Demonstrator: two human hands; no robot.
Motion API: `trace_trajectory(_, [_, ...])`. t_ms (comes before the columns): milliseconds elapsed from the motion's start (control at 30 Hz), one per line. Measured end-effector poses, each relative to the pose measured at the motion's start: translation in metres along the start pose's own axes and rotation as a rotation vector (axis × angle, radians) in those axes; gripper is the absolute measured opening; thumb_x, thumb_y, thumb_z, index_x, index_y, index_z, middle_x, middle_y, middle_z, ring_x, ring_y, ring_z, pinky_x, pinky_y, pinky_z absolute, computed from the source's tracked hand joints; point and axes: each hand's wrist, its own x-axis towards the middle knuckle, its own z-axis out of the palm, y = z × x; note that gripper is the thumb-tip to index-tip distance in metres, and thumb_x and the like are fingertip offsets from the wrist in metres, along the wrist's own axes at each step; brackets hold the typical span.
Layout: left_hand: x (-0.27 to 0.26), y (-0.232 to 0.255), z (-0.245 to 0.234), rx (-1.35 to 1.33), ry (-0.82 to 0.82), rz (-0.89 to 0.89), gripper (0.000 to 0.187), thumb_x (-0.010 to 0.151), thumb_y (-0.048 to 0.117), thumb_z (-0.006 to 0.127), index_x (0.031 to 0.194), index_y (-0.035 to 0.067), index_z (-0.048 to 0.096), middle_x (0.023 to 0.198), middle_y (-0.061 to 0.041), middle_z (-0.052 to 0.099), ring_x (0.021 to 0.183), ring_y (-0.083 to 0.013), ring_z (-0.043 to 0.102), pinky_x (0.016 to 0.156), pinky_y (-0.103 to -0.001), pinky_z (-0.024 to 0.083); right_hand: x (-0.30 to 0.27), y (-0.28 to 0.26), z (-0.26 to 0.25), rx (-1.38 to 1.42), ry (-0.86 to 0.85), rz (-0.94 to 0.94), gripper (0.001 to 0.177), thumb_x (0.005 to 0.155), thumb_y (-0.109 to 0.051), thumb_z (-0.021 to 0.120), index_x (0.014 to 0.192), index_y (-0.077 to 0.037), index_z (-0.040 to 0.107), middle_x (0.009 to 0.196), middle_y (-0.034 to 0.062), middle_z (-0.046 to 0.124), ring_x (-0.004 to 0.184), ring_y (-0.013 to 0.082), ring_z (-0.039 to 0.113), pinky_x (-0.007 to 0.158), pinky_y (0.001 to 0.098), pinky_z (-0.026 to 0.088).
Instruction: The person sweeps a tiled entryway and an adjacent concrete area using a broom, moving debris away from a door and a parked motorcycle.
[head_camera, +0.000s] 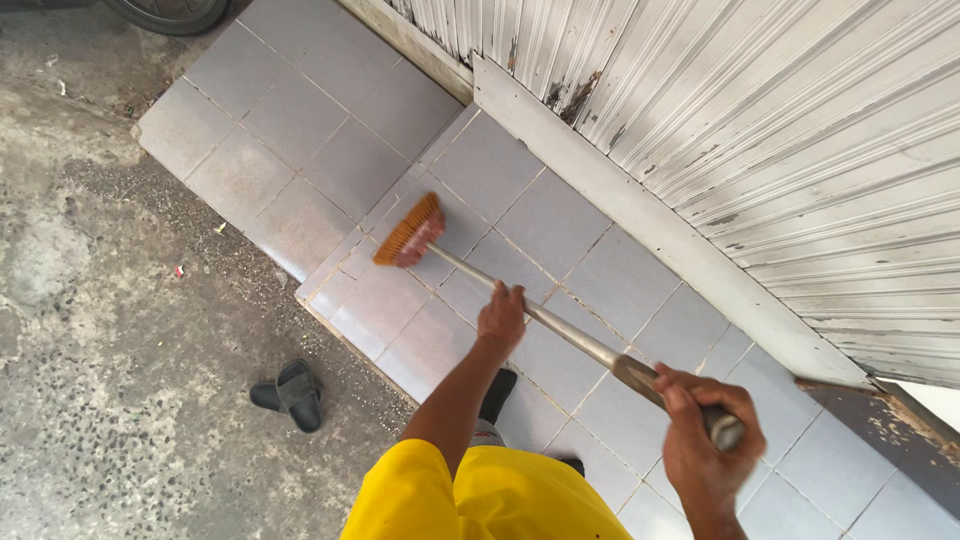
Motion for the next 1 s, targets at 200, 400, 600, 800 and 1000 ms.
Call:
trace_trajectory(200, [-0.062,0.084,0.048,0.003,-0.121,0.206,0.026,0.098,0.015,0.054,0.123,0.009,0.058,0.121,-0.025,0.056,0.111,-0.0409,0.063,0.093,-0.054,0.053,-0.034,-0.054,-0.088,-0.109,0.151,0.000,0.016,0.103,0.011,0.061,0.095,0.001,0.050,0.094,0.0241,0.071,0.096,0.0272,0.075,0.101,0.0487,0.061])
trace_trajectory(400, [-0.127,0.182,0.089,0.031,-0.315,0.433,0.025,0.100,0.023,0.056,0.120,0.008,0.060,0.109,-0.023,0.062,0.097,-0.0398,0.069,0.084,-0.053,0.057,-0.065,-0.108,-0.181,-0.428,0.095,-0.025,0.008,0.105,0.001,0.060,0.101,0.000,0.053,0.093,0.0232,0.072,0.098,0.0273,0.075,0.096,0.0456,0.063])
trace_trajectory(600, [-0.166,0.238,0.091,0.123,-0.344,0.666,0.026,0.096,0.028,0.061,0.114,0.009,0.062,0.106,-0.016,0.066,0.100,-0.0354,0.068,0.082,-0.055,0.056,-0.075,-0.120,-0.242,-0.437,0.165,-0.048,0.010,0.106,0.002,0.061,0.102,-0.002,0.053,0.092,0.0208,0.071,0.096,0.0261,0.074,0.099,0.0488,0.060])
trace_trajectory(800, [-0.160,0.219,0.048,0.165,-0.260,0.695,0.024,0.097,0.027,0.059,0.112,0.009,0.063,0.111,-0.013,0.068,0.104,-0.0350,0.068,0.082,-0.053,0.059,-0.069,-0.093,-0.270,-0.307,0.137,-0.063,0.012,0.107,0.002,0.062,0.102,-0.004,0.052,0.091,0.0183,0.071,0.094,0.0249,0.073,0.102,0.0520,0.058])
trace_trajectory(1000, [-0.107,0.124,-0.020,0.179,-0.131,0.406,0.021,0.094,0.022,0.059,0.109,0.009,0.065,0.113,-0.010,0.068,0.112,-0.0348,0.066,0.089,-0.052,0.059,-0.033,-0.035,-0.206,0.036,0.072,-0.090,0.014,0.108,0.002,0.062,0.102,-0.006,0.052,0.090,0.0159,0.071,0.091,0.0236,0.071,0.105,0.0552,0.055])
